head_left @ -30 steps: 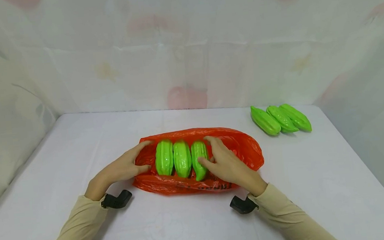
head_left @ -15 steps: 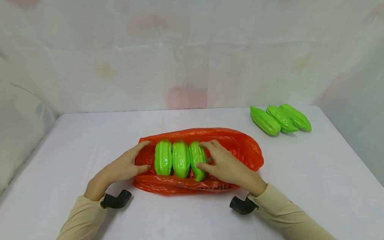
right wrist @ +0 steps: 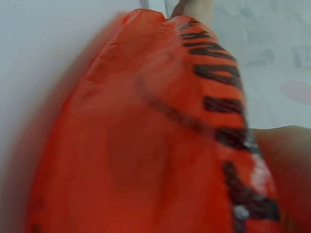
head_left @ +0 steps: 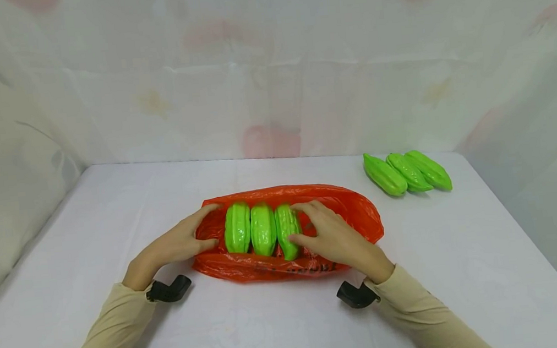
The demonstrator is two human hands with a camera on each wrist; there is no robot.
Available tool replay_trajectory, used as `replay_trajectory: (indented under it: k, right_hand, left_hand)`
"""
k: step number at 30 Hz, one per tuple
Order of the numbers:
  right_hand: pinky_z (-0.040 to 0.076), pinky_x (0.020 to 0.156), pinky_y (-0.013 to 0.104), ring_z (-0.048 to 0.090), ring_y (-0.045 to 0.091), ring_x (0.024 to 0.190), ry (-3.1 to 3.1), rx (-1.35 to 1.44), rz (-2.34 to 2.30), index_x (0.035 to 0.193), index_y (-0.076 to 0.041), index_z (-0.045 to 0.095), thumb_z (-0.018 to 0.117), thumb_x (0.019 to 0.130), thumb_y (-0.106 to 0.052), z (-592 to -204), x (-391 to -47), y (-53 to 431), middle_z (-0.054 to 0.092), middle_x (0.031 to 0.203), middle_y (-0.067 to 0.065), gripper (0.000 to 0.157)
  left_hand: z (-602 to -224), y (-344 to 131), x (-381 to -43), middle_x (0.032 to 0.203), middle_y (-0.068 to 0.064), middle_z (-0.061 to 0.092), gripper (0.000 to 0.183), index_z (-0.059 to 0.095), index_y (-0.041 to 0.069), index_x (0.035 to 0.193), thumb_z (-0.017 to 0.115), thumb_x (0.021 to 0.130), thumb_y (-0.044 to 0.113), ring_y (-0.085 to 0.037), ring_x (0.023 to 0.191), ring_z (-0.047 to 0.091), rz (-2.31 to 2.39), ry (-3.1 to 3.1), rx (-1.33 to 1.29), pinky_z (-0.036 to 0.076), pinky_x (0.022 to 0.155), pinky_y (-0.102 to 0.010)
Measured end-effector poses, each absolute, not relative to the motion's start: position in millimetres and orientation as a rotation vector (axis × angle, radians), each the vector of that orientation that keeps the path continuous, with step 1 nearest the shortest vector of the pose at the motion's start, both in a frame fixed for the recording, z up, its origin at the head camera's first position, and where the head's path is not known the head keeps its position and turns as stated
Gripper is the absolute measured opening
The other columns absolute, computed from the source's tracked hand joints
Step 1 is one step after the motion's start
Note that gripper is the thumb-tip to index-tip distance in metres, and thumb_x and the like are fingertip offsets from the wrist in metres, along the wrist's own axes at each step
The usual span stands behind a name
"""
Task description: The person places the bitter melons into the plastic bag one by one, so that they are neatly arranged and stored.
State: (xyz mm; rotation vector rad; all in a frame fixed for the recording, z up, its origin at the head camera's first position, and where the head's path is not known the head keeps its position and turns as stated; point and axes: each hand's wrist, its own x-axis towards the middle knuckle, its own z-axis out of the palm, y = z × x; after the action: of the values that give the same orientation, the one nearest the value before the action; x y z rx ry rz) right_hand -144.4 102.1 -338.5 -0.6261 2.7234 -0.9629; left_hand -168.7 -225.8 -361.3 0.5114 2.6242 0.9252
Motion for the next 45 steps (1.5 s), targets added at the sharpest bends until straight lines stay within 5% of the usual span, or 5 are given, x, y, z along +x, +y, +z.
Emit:
replay_trajectory:
  k: [20,45]
  right_hand:
    - [0.054,0.093,0.045,0.064,0.024,0.11,2.699,-0.82,-1.132,0.135,-0.01,0.055,0.07,0.093,-0.027,-312,-143,126,0.061,0.133,0.003,0.048]
    - [0.055,0.092,0.045,0.066,0.024,0.111,2.746,-0.959,-1.214,0.133,-0.01,0.057,0.071,0.092,-0.016,-292,-152,170,0.063,0.131,0.006,0.044]
  left_hand:
    - [-362,-225,-170,0.144,-0.021,0.047,0.07,0.029,0.006,0.151,0.063,0.09,0.013,-0.04,0.131,0.046,0.928,2.619,0.523,0.037,0.108,-0.064]
    - [-361,-226,-168,0.145,-0.021,0.046,0.071,0.03,0.006,0.151,0.062,0.089,0.012,-0.04,0.131,0.046,0.94,2.622,0.548,0.036,0.108,-0.064]
